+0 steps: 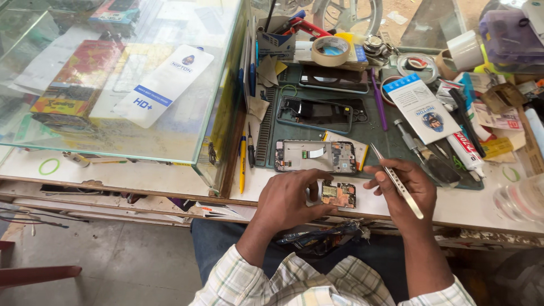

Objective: The person holds a disassembled phone motherboard on a repair bench and uses tweezers to pick and reposition small components on the board, working on it from different angles. They then set the board down and use a purple brush to brush over the phone parts on the mat.

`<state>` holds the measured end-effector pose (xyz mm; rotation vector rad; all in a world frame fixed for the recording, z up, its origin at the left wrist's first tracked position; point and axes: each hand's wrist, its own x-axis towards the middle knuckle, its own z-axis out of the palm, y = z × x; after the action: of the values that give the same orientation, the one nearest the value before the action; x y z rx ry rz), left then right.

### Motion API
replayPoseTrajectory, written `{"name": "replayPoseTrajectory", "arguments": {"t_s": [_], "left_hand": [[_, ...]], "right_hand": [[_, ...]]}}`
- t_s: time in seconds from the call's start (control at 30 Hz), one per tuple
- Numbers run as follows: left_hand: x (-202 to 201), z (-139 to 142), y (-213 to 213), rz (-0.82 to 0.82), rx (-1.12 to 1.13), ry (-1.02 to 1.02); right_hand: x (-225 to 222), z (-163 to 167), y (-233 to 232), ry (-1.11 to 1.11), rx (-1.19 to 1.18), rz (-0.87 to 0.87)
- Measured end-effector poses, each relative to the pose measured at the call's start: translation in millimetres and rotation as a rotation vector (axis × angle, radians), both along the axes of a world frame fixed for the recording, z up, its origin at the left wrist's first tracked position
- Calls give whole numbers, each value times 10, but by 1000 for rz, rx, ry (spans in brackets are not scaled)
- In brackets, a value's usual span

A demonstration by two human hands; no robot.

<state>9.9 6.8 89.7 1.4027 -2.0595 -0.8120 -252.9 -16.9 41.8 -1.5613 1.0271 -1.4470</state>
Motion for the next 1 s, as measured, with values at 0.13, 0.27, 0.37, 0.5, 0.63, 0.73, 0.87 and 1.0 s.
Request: {"name": "replayPoseTrajectory", "arguments": {"t_s": [0.13, 0.27, 0.37, 0.5, 0.63, 0.73, 0.87, 1.0], "left_hand": [[-65, 2, 74, 17, -22, 12], [-81, -66, 134, 23, -61, 21], [-82, -115, 180, 22, -86, 30], [-124, -126, 228, 15, -69, 31], [-170, -114, 268, 32, 6, 29], [-169, -112, 306, 32, -12, 47], [-183, -119, 318, 26, -5, 21], [-238, -158, 295, 39, 24, -12]], "right_hand": [[-47, 43, 68, 12, 4, 3], [-58, 19, 140, 32, 4, 12], [-62, -11, 196, 35, -8, 8], [-110, -17, 251, 24, -18, 10], [-166, -14, 294, 30, 1, -3], [-188, -35, 307, 49, 17, 8], [-231, -107, 288, 26, 27, 64], [-312, -195, 252, -7, 6, 87]]}}
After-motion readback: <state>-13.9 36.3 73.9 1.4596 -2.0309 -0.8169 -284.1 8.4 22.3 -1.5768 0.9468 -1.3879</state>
